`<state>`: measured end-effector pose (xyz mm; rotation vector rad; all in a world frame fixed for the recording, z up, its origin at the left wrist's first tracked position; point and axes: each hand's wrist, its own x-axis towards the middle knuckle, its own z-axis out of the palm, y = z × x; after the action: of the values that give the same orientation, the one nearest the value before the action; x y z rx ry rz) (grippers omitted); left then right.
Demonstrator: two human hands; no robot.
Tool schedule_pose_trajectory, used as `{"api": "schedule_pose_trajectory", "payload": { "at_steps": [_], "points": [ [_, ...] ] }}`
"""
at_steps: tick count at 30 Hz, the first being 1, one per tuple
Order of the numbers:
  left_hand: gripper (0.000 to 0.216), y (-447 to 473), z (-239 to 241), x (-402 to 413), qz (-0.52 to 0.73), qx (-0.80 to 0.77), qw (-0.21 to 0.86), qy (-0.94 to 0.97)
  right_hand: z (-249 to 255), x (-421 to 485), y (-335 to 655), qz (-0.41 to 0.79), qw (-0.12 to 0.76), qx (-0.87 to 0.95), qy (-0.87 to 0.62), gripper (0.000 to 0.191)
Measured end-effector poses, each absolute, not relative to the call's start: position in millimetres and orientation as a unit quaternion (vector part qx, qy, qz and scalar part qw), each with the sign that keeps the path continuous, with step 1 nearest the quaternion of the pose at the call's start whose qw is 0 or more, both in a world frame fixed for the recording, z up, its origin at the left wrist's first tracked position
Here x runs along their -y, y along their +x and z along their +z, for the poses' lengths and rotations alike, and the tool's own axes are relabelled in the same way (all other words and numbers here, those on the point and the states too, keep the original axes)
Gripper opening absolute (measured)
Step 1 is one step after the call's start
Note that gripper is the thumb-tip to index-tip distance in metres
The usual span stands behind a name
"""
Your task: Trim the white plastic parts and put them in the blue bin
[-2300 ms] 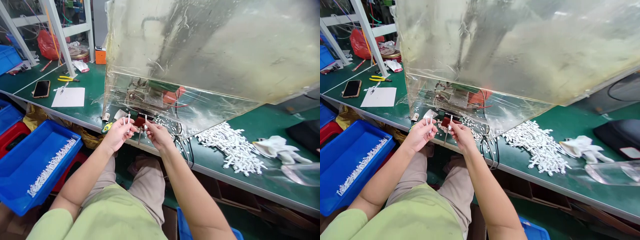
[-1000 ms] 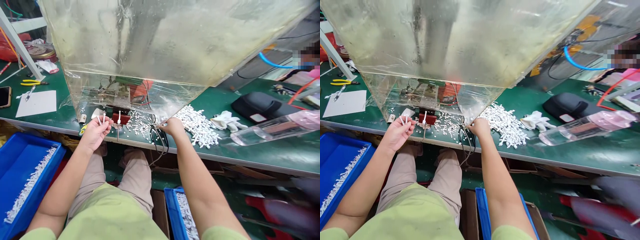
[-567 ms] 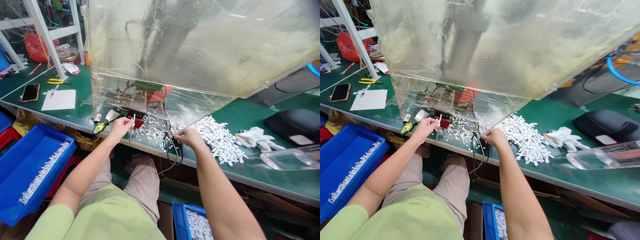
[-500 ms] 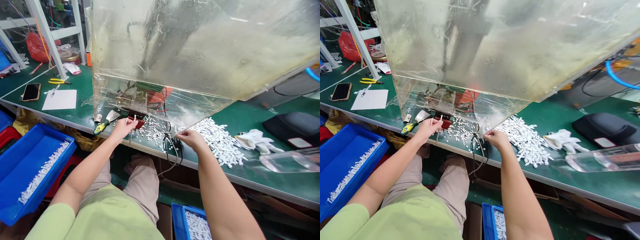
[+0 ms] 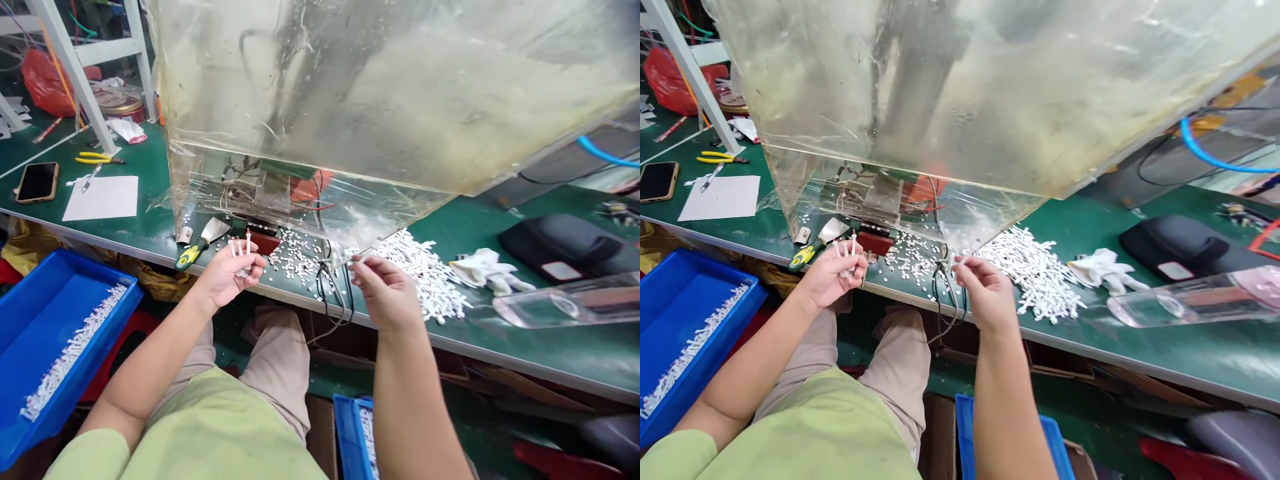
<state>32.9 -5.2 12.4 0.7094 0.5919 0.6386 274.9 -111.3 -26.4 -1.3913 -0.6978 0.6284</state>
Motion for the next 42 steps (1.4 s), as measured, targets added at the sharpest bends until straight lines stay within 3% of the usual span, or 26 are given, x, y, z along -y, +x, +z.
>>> {"api": "schedule_pose_trajectory", "payload": {
  "at_steps": [6, 10, 14, 18, 27, 33, 38, 42],
  "points": [
    [0.029, 44, 17, 11, 0.325, -0.285, 0.779, 0.454, -16, 103, 228, 0.367, 0.605, 0.377, -0.598, 0.027],
    [0.009, 40, 19, 19, 0.379, -0.296, 0.596, 0.643, -3, 99, 214, 0.461, 0.552, 0.377, -0.583, 0.036],
    [0.016, 36, 19, 23, 0.343, -0.218, 0.481, 0.777, 12, 95, 204, 0.575, 0.518, 0.343, -0.532, 0.046],
    [0.015, 37, 11, 21, 0.323, -0.236, 0.481, 0.780, 15, 90, 195, 0.610, 0.530, 0.291, -0.512, 0.043],
    [0.025, 34, 1, 19, 0.252, -0.340, 0.570, 0.704, -10, 81, 175, 0.468, 0.616, 0.353, -0.526, 0.029],
    [0.021, 32, 8, 14, 0.325, -0.373, 0.590, 0.639, -9, 80, 170, 0.423, 0.554, 0.437, -0.568, 0.029],
    [0.008, 32, 4, 10, 0.391, -0.322, 0.535, 0.676, -13, 77, 166, 0.472, 0.498, 0.466, -0.559, 0.037],
    [0.016, 31, -3, 4, 0.418, -0.363, 0.537, 0.636, -25, 63, 169, 0.490, 0.528, 0.399, -0.567, 0.041]
  ]
}}
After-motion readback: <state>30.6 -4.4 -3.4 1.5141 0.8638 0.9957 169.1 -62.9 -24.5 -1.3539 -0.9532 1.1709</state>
